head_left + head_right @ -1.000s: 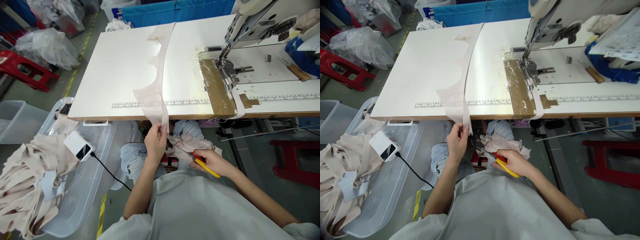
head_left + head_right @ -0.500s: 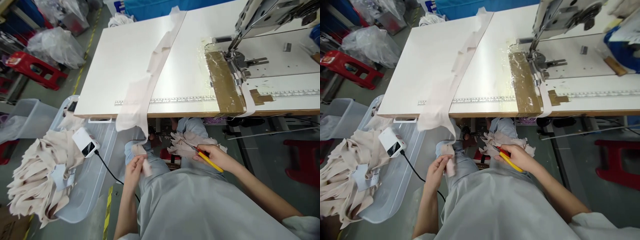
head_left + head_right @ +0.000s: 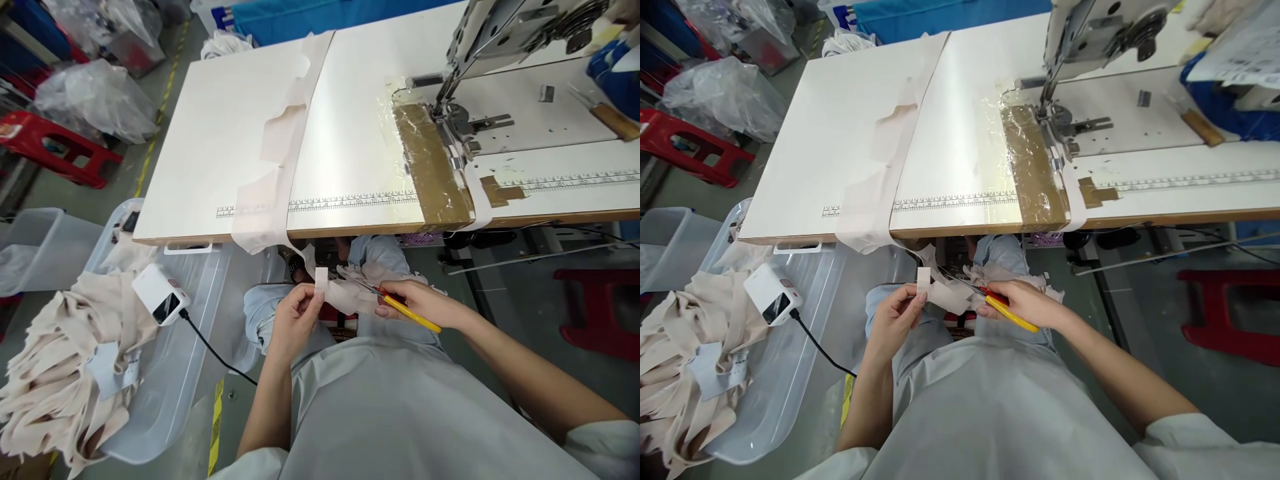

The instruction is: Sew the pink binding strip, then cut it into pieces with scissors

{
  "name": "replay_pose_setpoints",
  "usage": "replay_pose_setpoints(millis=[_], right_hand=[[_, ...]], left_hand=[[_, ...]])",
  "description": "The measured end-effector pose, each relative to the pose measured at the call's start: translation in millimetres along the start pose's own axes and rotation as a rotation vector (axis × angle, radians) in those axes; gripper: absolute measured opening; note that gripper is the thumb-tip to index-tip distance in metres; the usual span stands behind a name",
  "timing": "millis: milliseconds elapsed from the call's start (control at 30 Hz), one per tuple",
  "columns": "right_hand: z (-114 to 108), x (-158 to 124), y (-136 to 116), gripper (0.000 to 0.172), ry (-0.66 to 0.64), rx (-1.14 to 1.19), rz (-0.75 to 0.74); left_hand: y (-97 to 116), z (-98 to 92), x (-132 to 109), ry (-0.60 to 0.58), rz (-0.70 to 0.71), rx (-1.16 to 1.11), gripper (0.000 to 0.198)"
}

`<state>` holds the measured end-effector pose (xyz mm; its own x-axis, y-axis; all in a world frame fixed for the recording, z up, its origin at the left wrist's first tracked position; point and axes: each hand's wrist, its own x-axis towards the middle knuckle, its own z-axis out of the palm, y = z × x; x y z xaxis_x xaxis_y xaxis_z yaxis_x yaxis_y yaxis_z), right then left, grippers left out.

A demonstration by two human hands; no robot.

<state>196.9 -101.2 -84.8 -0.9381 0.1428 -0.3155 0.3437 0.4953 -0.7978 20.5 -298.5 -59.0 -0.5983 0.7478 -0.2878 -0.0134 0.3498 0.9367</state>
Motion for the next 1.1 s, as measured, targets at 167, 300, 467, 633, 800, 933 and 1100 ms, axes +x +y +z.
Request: replay_pose_setpoints(millis=[167,300,467,633,800,933,1100], right_hand=[[-9.8,17.1,0.4,0.045,-0.188,0.110,-0.073],[-18.4,27.6,-5.2,0.048,-0.335,0.108,-0.081],[-21.6,34.0,-17.7,0.054,-0.418,0.107,-0.064],[-18.8,36.8,-22.1,0.056,-0.409,0.069,-0.053],[-12.6,36.2,-20.9,0.056,-0.334,-0.114,-0.029],[-9.1,33.7,-24.1,0.049,-0.284,-0.229,-0.015],[-7.6,30.6,-28.1,0.050,-0.227,-0.367,-0.007]], left_hand=[[-1.5,2.4,-1.1,-0.168,-0.189,-0.234,0.046],[-5.8,5.3,2.9,-0.176,-0.258,-0.307,0.048],[-13.3,5.4,5.3,-0.153,-0.314,-0.329,0.051],[-18.6,3.8,5.5,-0.143,-0.322,-0.330,0.049],[-20.6,3.0,5.5,-0.126,-0.314,-0.351,0.049],[-22.9,2.8,5.4,-0.116,-0.307,-0.364,0.048],[-24.5,3.1,5.7,-0.114,-0.304,-0.359,0.048]])
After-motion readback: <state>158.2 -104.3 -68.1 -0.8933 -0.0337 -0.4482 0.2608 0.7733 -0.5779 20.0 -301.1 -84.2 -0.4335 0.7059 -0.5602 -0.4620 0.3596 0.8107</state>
